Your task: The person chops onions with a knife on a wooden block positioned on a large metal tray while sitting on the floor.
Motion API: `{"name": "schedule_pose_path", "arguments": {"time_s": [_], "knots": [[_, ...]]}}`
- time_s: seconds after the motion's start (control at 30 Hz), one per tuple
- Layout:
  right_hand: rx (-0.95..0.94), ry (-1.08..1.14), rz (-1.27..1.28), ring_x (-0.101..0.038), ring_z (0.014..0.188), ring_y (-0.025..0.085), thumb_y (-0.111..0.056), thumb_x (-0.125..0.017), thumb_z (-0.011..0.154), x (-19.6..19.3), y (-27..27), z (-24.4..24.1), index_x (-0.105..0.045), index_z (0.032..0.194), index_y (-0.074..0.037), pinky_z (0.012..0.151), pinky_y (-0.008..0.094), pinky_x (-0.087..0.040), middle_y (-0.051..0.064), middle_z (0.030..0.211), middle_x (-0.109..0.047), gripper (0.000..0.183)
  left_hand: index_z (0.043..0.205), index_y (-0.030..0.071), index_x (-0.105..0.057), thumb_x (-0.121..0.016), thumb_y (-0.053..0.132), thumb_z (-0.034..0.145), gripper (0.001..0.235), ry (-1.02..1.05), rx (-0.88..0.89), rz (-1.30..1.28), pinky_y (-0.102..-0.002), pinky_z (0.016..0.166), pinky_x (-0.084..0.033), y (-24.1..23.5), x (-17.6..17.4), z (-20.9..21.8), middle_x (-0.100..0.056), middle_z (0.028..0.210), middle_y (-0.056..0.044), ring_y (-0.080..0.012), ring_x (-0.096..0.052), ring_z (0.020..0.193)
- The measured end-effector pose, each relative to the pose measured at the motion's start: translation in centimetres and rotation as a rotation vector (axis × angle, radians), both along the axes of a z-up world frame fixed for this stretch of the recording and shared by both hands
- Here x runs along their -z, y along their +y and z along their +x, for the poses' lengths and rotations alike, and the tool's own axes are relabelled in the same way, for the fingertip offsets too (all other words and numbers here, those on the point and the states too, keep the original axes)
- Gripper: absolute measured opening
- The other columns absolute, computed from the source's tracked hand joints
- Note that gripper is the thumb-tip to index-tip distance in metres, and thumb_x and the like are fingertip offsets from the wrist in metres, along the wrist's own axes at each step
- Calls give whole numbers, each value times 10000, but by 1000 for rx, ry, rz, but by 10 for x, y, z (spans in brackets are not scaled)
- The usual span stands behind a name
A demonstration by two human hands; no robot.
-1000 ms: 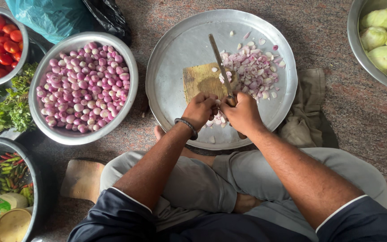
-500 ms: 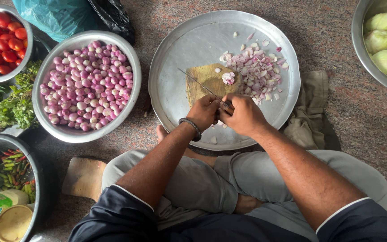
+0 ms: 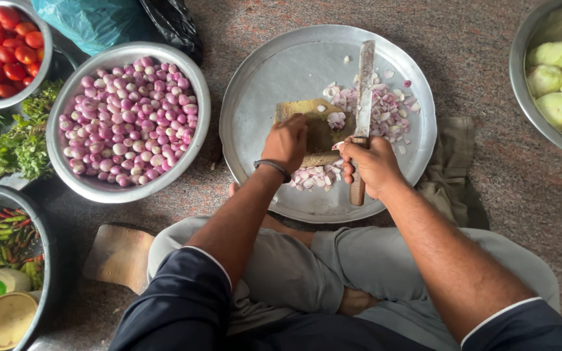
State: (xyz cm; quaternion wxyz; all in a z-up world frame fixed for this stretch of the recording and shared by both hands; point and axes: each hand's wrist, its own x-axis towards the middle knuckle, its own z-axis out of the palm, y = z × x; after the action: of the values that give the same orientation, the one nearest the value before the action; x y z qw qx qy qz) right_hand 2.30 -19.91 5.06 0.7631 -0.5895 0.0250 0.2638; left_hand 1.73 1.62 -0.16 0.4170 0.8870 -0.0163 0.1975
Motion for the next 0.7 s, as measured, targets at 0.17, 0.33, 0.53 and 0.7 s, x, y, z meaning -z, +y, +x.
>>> {"name": "schedule_pose_path", "arguments": {"time_s": [0.17, 0.33, 0.53, 0.7], "knots": [[-9, 4, -14, -543, 518, 116, -91, -677, 895, -1, 2, 1, -605, 849, -44, 419, 312, -453, 29, 709, -571, 98, 1197, 75, -726, -608, 142, 906, 321, 177, 85, 247, -460, 1038, -507, -3, -9, -8, -587, 1396, -150, -382, -608, 1215], [-13, 35, -28, -535, 504, 117, -91, -677, 892, 3, 2, 1, -606, 854, -55, 410, 314, -444, 25, 701, -564, 88, 1279, 55, -674, -600, 130, 905, 389, 145, 92, 136, -455, 942, -542, -7, -38, -20, -535, 1372, -226, -397, -665, 1074], [-86, 32, -110, -523, 495, 115, -128, -638, 937, 6, 7, -5, -645, 878, -48, 408, 310, -432, 31, 696, -593, 100, 1238, 68, -682, -644, 232, 938, 344, 239, 336, 7, -435, 794, -576, -29, -73, -59, -736, 1033, -148, -336, -736, 907], [-235, 217, -128, -512, 516, 120, -178, -679, 959, 12, 12, -12, -622, 892, -36, 430, 316, -421, 18, 679, -548, 167, 1060, 76, -706, -678, 226, 906, 216, 174, 303, 201, -468, 754, -566, -23, -77, -75, -730, 931, -131, -353, -711, 862]]}}
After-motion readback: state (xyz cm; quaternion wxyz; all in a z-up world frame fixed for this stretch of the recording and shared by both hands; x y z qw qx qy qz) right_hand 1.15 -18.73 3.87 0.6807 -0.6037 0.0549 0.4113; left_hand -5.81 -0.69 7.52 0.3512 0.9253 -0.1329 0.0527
